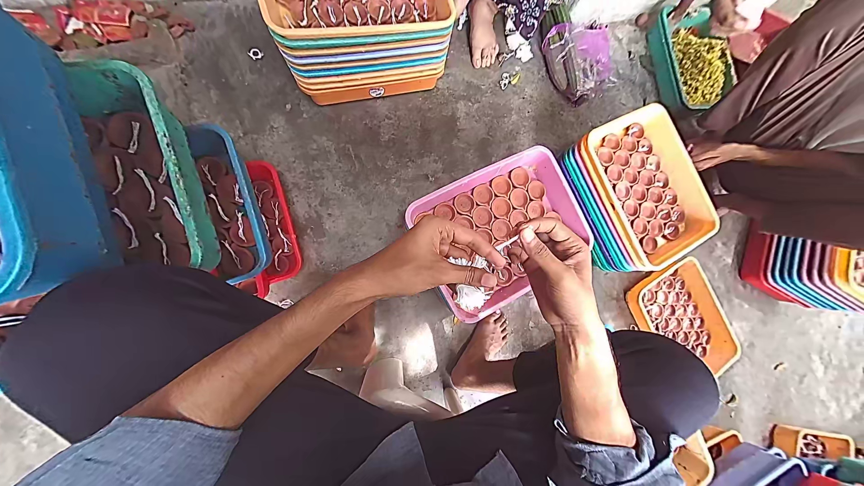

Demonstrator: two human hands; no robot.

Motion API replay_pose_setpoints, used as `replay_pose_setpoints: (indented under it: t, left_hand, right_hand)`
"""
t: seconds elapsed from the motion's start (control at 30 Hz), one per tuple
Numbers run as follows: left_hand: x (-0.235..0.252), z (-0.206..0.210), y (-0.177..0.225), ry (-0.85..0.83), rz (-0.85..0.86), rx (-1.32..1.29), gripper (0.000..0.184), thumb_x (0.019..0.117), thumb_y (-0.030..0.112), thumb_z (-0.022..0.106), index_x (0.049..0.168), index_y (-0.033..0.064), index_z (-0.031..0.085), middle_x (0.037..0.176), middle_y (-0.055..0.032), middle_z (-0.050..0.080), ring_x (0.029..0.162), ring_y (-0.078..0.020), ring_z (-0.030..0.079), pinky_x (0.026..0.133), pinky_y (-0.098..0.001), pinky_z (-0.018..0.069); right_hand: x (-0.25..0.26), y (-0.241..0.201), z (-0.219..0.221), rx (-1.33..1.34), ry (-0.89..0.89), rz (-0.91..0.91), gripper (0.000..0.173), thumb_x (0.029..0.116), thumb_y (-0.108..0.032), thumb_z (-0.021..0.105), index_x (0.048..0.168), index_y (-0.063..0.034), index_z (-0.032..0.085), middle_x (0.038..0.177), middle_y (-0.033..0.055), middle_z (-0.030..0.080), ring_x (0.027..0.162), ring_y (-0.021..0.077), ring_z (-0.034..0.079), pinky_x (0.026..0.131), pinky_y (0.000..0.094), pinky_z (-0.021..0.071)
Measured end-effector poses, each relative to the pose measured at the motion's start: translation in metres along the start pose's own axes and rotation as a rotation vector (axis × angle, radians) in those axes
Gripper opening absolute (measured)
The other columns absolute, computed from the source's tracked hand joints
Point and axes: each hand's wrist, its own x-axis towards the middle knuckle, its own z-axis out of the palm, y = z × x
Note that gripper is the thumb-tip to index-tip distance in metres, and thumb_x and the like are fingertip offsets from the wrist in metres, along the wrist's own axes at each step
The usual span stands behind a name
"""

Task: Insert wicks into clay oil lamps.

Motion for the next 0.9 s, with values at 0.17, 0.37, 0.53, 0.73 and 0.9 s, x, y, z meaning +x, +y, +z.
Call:
replay_pose_setpoints:
  t: [0.17,0.37,0.53,0.73,0.9]
  left_hand:
    - [0.001,-0.001,0.002,0.013,-0.013,-0.001,0.023,0.0898,-0.003,0.075,0.113,-0.0048,0.073,0.103,-0.0132,0.076,0.088,-0.0184,0.075,0.078,-0.0295,0.0648]
    - [0.0,-0.003,-0.001,0.083,-0.053,0.091,0.021,0.0897,0.003,0.077,0.11,-0.0008,0.074,0.105,-0.0097,0.076,0.082,-0.0174,0.076,0.07,-0.0294,0.0656]
    - [0.001,-0.006,-0.005,0.106,-0.044,0.13,0.021,0.0891,0.005,0.079,0.109,-0.0001,0.075,0.114,-0.0102,0.074,0.091,-0.0196,0.075,0.076,-0.0318,0.0661]
    - [0.0,-0.007,-0.005,0.096,-0.066,0.21,0.02,0.0894,0.01,0.08,0.108,0.0038,0.077,0.112,-0.0056,0.075,0.086,-0.0151,0.075,0.07,-0.0288,0.0655]
    - [-0.001,-0.009,-0.007,0.095,-0.065,0.234,0.019,0.0891,0.011,0.08,0.107,0.0047,0.077,0.111,-0.0051,0.075,0.087,-0.0148,0.075,0.074,-0.0285,0.0652]
  right_hand:
    - [0.002,-0.013,-0.021,-0.105,-0.012,-0.015,0.009,0.0994,-0.01,0.067,0.106,-0.0067,0.071,0.093,0.003,0.07,0.079,0.0103,0.067,0.076,0.0283,0.0592]
    - [0.006,-0.024,-0.078,-0.534,0.165,0.024,0.011,0.0975,-0.015,0.071,0.107,-0.0114,0.073,0.093,-0.0023,0.071,0.076,0.0059,0.066,0.071,0.0221,0.0562]
    - [0.019,0.022,-0.132,-1.039,0.31,0.284,0.016,0.0915,-0.023,0.075,0.097,-0.0077,0.075,0.084,0.0075,0.072,0.072,0.019,0.066,0.069,0.0453,0.0536]
    - [0.052,0.088,-0.165,-1.344,0.234,0.521,0.019,0.0835,-0.02,0.079,0.093,-0.0034,0.079,0.098,0.0229,0.074,0.099,0.0452,0.069,0.088,0.0716,0.0498]
    - [0.068,0.124,-0.169,-1.397,0.191,0.597,0.02,0.0823,-0.018,0.079,0.096,-0.0042,0.078,0.103,0.0259,0.072,0.103,0.0483,0.067,0.088,0.0714,0.0502]
